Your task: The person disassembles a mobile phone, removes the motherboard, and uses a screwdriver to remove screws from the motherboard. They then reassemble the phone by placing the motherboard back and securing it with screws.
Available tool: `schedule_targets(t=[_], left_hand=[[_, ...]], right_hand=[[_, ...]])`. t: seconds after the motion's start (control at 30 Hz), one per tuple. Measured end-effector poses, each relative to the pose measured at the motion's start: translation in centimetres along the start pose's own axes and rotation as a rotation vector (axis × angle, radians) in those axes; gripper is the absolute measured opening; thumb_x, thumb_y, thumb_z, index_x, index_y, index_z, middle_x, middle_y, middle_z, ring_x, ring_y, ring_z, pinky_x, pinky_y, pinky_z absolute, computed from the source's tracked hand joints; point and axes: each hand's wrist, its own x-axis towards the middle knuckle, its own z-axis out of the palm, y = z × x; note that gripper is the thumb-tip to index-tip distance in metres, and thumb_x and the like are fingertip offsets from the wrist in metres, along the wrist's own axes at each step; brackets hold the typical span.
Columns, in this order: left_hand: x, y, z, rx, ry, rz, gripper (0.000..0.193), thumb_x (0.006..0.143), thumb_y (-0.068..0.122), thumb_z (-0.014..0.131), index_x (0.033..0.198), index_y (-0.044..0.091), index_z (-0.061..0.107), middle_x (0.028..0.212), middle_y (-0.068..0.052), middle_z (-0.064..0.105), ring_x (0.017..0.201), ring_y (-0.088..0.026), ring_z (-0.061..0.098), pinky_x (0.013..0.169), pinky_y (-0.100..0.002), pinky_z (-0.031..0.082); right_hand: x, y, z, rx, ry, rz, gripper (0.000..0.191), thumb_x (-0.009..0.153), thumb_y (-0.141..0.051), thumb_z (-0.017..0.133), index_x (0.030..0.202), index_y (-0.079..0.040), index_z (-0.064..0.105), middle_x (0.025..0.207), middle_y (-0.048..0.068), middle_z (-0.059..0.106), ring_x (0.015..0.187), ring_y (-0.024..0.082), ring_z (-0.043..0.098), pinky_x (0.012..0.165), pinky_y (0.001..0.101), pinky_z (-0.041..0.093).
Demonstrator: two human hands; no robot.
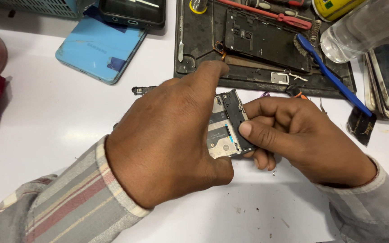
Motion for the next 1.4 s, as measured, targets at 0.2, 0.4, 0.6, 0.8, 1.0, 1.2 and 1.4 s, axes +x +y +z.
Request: schedule_targets(t=[0.2,0.4,0.6,0.8,1.0,1.2,1.4], left_hand=[[-0.2,-1.0,0.9,0.098,0.252,0.316,0.095,0.054,0.028,0.09,0.13,-0.008,0.045,0.099,-0.022,0.067,0.087,-0.037,0.071,0.072,-0.045,0.057],[-0.5,-1.6,0.4,-0.213,0.259,0.279,0.068,0.079,0.031,0.08,0.13,-0.005,0.053,0.1,-0.013,0.075,0.086,-0.023,0.076,0.072,-0.034,0.059],[-0.2,-0.8,-0.6,-0.293,0.177,0.076,0.027,0.092,0.032,0.075,0.102,0.007,0.077,0.078,-0.005,0.074,0.06,-0.009,0.07,0.054,-0.027,0.055],[-1.1,0.7,-0.6,-0.473,0.28,0.204,0.019,0.093,0.022,0.069,0.098,0.003,0.071,0.081,0.0,0.076,0.069,-0.003,0.066,0.06,-0.021,0.054],[-2.2,1.6,-0.2,-0.546,0.323,0.325,0.019,0.098,0.019,0.066,0.106,0.001,0.065,0.086,-0.003,0.07,0.076,-0.006,0.062,0.068,-0.021,0.053],[-2.6,1.4,1.2,-0.625,0.32,0.265,0.023,0.097,0.024,0.069,0.105,0.003,0.066,0.086,-0.003,0.074,0.081,-0.009,0.068,0.075,-0.026,0.056],[-2.4,0.6,1.8,-0.552,0.344,0.31,0.031,0.096,0.027,0.07,0.115,0.002,0.07,0.095,-0.007,0.079,0.088,-0.013,0.076,0.082,-0.029,0.059]], right_hand=[[-0.2,0.2,0.5,-0.039,0.07,-0.03,0.029,0.097,-0.017,0.07,0.116,0.004,0.068,0.067,0.003,0.066,0.056,0.009,0.059,0.05,0.0261,0.052],[-1.2,0.1,0.9,-0.2,0.132,-0.191,0.035,0.096,-0.019,0.074,0.123,0.003,0.069,0.076,0.001,0.065,0.063,0.006,0.059,0.054,0.0237,0.05],[-2.0,-0.2,1.6,-0.349,0.188,-0.229,0.037,0.094,-0.018,0.076,0.127,-0.003,0.068,0.072,0.0,0.061,0.063,0.006,0.053,0.052,0.022,0.047],[-2.4,0.4,2.6,-0.244,0.3,-0.48,0.037,0.094,-0.013,0.07,0.126,0.005,0.063,0.097,0.004,0.066,0.087,0.008,0.062,0.073,0.0227,0.053],[-3.2,0.0,4.2,-0.212,0.45,-0.732,0.032,0.094,-0.019,0.067,0.113,0.008,0.064,0.1,0.011,0.07,0.087,0.013,0.065,0.078,0.0254,0.053],[-3.2,0.5,5.6,-0.232,0.71,-0.853,0.038,0.094,-0.032,0.072,0.101,0.006,0.068,0.087,0.013,0.072,0.074,0.014,0.068,0.065,0.0253,0.055],[-2.5,1.4,5.3,-0.254,0.791,-0.885,0.046,0.095,-0.04,0.073,0.103,0.005,0.07,0.086,0.012,0.073,0.077,0.017,0.066,0.065,0.0244,0.053]])
